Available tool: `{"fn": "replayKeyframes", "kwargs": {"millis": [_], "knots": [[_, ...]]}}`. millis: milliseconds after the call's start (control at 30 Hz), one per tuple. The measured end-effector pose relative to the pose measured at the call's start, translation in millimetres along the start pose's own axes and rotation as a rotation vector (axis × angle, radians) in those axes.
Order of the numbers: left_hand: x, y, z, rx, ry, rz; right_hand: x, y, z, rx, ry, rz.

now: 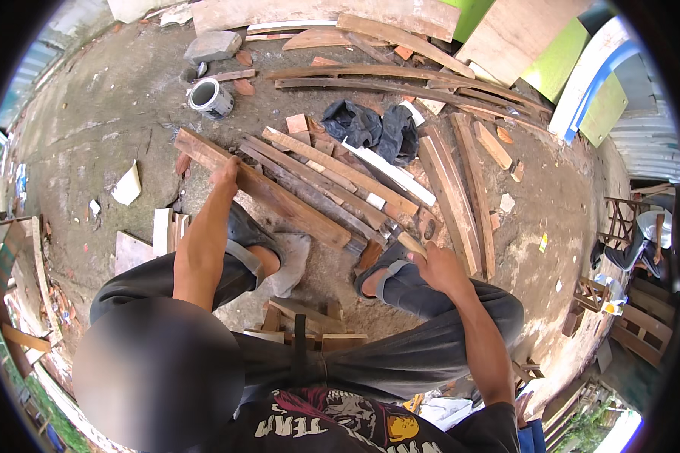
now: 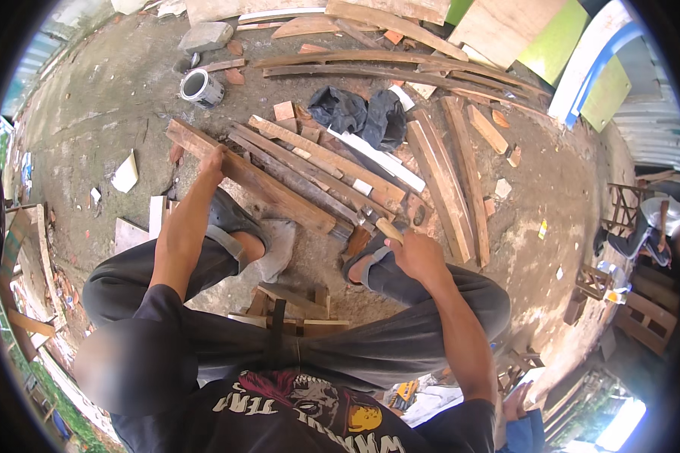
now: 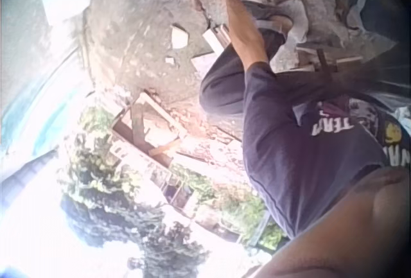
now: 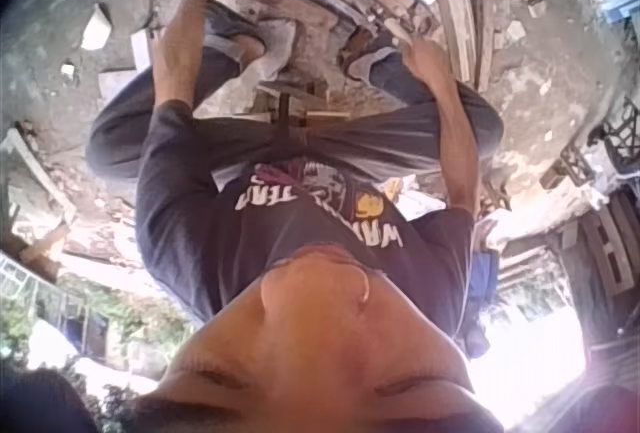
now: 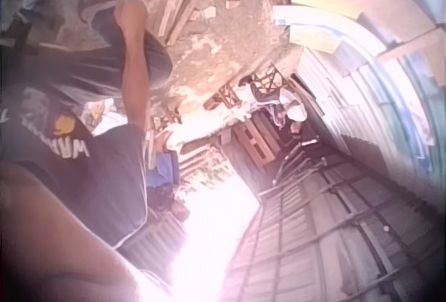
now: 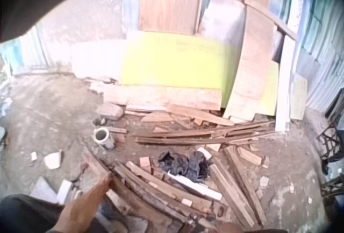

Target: The person sits on the ground and uses a hammer to repeatedly strike a piece of wood, breaking it into smaller pieces. The person handles the wood and hammer throughout the process.

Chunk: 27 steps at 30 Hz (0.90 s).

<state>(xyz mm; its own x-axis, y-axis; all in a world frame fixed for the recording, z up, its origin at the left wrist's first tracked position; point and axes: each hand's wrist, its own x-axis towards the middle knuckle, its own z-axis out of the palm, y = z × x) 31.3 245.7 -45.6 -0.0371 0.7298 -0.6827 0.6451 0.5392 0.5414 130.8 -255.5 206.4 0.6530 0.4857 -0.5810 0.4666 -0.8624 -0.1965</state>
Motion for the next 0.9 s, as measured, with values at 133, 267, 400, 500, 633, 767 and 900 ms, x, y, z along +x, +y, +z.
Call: {"fn": "replayKeyframes", "kwargs": {"millis": [133, 267, 400, 500, 633, 767, 900], "knots": [[-36, 15, -9, -0.04, 0.146, 0.233, -1, -15, -12, -0.051, 0.018, -0.038], [-85, 42, -24, -0.163, 0.243, 0.622, 0, -35, -29, -0.075, 0.059, -0.101], [-137, 103, -69, -0.192, 0.332, 0.814, 5, -69, -50, -0.071, 0.134, -0.185], [-177, 138, -106, -0.22, 0.34, 0.906, 0, -90, -63, -0.057, 0.158, -0.189], [-210, 152, -152, -0.264, 0.371, 1.025, -28, -110, -78, -0.081, 0.186, -0.173], [-211, 137, -185, -0.386, 0.387, 1.099, -80, -135, -106, -0.126, 0.204, -0.197], [-213, 120, -194, -0.417, 0.424, 1.182, -105, -149, -115, -0.086, 0.226, -0.202]]}}
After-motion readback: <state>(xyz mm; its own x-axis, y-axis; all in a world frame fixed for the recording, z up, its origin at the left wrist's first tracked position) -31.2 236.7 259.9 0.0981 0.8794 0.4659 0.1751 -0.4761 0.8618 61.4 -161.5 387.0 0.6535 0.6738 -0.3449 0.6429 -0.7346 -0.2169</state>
